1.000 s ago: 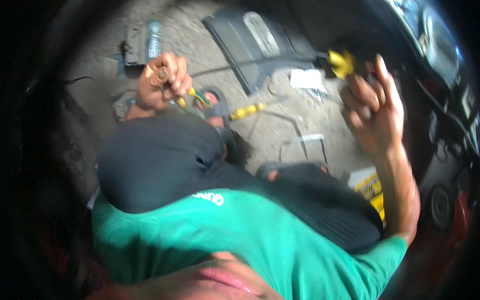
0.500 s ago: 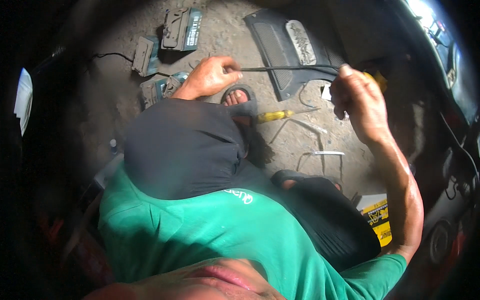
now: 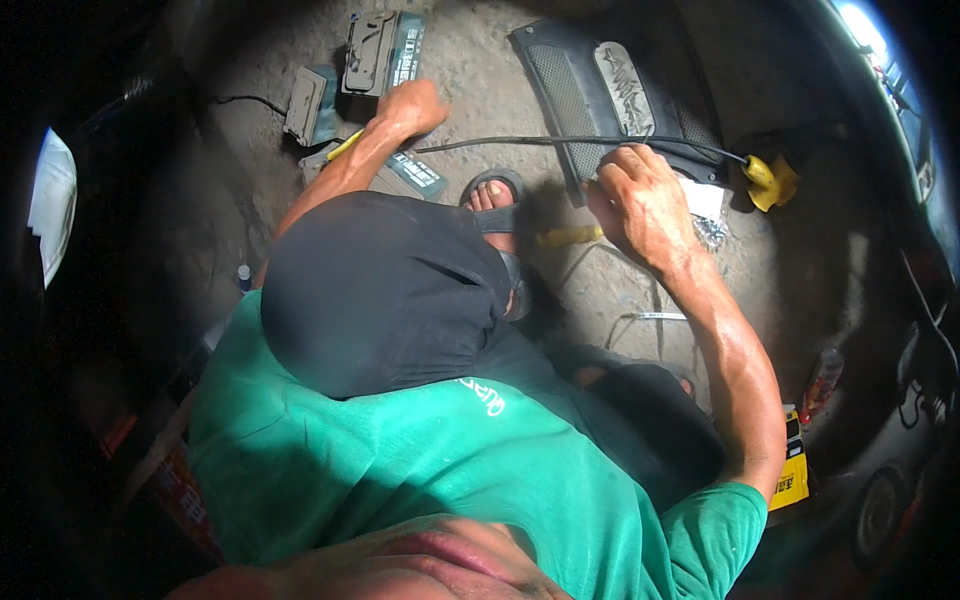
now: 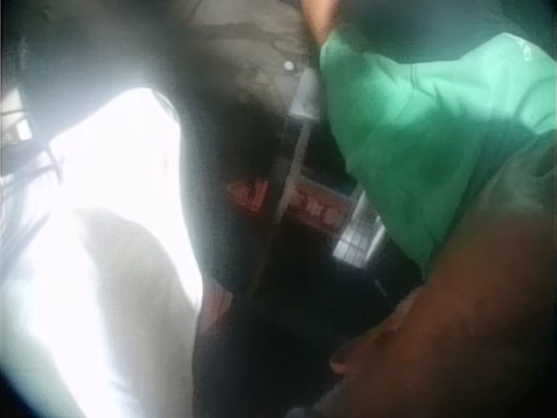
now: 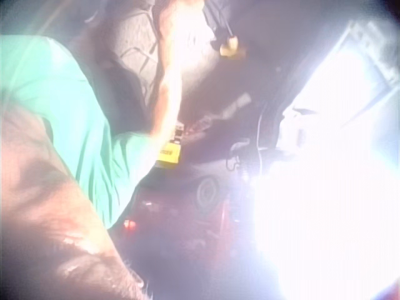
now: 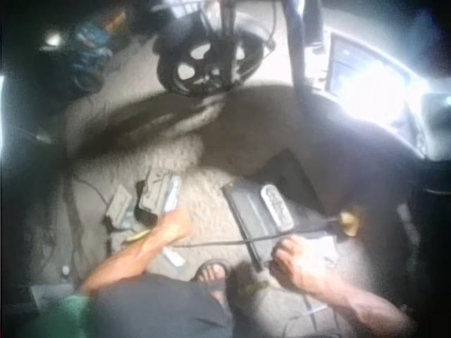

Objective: The person uses pliers to strip insulation from wires and then twists a wire connector onto the exposed ends of the wires.

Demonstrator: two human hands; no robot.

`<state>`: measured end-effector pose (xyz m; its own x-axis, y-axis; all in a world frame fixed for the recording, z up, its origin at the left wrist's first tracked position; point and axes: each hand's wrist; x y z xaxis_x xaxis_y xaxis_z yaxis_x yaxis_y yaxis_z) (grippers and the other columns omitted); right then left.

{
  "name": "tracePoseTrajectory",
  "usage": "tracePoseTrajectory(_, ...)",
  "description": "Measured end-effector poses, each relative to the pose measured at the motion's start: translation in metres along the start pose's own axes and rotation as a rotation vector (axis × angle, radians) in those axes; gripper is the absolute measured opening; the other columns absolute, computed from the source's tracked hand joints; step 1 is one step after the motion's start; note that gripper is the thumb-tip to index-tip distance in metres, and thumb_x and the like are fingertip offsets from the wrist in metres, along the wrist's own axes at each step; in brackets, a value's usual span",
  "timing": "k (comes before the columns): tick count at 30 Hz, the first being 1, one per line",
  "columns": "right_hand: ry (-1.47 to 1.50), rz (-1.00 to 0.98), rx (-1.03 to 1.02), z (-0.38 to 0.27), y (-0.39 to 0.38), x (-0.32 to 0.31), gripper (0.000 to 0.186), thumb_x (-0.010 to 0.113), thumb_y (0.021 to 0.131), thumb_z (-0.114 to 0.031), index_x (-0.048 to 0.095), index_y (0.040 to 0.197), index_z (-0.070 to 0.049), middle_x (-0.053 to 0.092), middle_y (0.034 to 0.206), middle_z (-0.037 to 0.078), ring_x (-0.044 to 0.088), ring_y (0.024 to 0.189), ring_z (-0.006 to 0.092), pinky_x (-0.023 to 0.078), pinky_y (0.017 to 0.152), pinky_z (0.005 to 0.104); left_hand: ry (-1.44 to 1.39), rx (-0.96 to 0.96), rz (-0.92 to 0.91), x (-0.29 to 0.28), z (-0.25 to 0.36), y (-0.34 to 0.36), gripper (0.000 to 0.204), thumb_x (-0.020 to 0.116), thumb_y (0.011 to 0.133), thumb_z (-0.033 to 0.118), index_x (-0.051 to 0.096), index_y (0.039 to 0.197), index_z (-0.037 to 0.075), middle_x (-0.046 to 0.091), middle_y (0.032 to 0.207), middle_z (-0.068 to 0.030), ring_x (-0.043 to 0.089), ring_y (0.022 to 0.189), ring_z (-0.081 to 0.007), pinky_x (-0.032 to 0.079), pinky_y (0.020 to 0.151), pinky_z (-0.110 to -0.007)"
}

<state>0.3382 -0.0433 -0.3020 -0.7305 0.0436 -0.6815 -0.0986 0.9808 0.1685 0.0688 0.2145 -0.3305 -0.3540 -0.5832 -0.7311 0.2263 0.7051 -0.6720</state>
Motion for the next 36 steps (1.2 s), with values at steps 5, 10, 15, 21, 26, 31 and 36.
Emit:
tracePoseTrajectory(5, -0.081, -0.034, 0.018, 0.004, 0.0, 0.015, 0.023, 0.075, 0.084, -0.021, 0.063, 0.078, -0.003, 0.061, 0.087, 0.013, 0.06, 0.09, 0.0317, 0.049, 0.084, 0.0421, 0.033, 0.0, 0.055, 0.032, -0.02, 0.021, 0.034, 0.063, 0.088, 0.025, 0.074, 0.111, 0.003, 0.072, 0.113, -0.0246, 0.069, 0.108, -0.0431, 0.054, 0.093, -0.052)
tracePoseTrajectory(10, -0.106, -0.028, -0.02, 0.018, -0.008, 0.025, 0.026, 0.074, 0.086, -0.025, 0.063, 0.078, -0.003, 0.061, 0.087, 0.011, 0.06, 0.091, 0.0287, 0.048, 0.083, 0.0395, 0.043, 0.067, 0.088, 0.03, -0.007, 0.008, 0.032, 0.063, 0.086, 0.026, 0.073, 0.109, 0.006, 0.073, 0.109, -0.0228, 0.069, 0.106, -0.0414, 0.054, 0.092, -0.05)
tracePoseTrajectory(15, -0.126, -0.016, -0.023, 0.015, -0.006, 0.021, 0.022, 0.074, 0.086, -0.023, 0.065, 0.078, -0.005, 0.061, 0.087, 0.009, 0.06, 0.089, 0.0274, 0.047, 0.081, 0.0389, -0.075, 0.091, 0.127, 0.001, 0.009, -0.019, 0.032, 0.067, 0.085, 0.027, 0.072, 0.107, 0.004, 0.074, 0.105, -0.0207, 0.07, 0.1, -0.0407, 0.055, 0.088, -0.046)
tracePoseTrajectory(21, -0.051, -0.012, -0.041, 0.003, 0.003, 0.012, 0.021, 0.076, 0.082, -0.02, 0.063, 0.077, -0.004, 0.06, 0.086, 0.01, 0.06, 0.088, 0.0282, 0.048, 0.081, 0.0397, -0.32, 0.369, 0.061, -0.039, 0.062, -0.048, 0.037, 0.069, 0.084, 0.028, 0.07, 0.106, -0.001, 0.074, 0.097, -0.02, 0.072, 0.092, -0.0347, 0.055, 0.083, -0.041)
tracePoseTrajectory(26, 0.041, 0.025, -0.145, -0.014, 0.014, -0.002, 0.019, 0.078, 0.076, -0.016, 0.062, 0.075, -0.004, 0.06, 0.084, 0.01, 0.061, 0.086, 0.0283, 0.049, 0.079, 0.0394, -0.406, 0.466, 0.032, -0.037, 0.102, -0.058, 0.039, 0.074, 0.087, 0.03, 0.07, 0.11, -0.001, 0.074, 0.098, -0.0168, 0.071, 0.091, -0.029, 0.055, 0.084, -0.039)
tracePoseTrajectory(31, 0.19, 0.087, -0.212, -0.033, 0.022, -0.01, 0.02, 0.077, 0.076, -0.013, 0.06, 0.073, -0.004, 0.058, 0.08, 0.009, 0.061, 0.081, 0.0281, 0.049, 0.073, 0.0389, -1.236, 0.45, -0.574, -0.085, 0.095, -0.08, 0.025, 0.068, 0.098, 0.02, 0.069, 0.111, -0.002, 0.068, 0.084, -0.0063, 0.058, 0.059, -0.0056, 0.052, 0.062, -0.025)
tracePoseTrajectory(36, 0.192, 0.125, -0.272, -0.046, 0.03, -0.03, 0.017, 0.079, 0.074, -0.012, 0.063, 0.076, -0.005, 0.057, 0.078, 0.009, 0.06, 0.078, 0.0279, 0.049, 0.071, 0.0385, -1.917, 0.701, -0.93, -0.028, 0.058, -0.096, 0.053, 0.071, 0.092, 0.025, 0.054, 0.134, -0.002, 0.066, 0.123, -0.0184, 0.066, 0.118, -0.0319, 0.058, 0.095, -0.041)
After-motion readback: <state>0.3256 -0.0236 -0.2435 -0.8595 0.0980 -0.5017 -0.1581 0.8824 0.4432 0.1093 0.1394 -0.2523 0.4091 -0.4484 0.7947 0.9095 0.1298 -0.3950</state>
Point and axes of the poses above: each hand's wrist, its own y-axis towards the middle knuckle, its own x-axis out of the palm, z = x × y
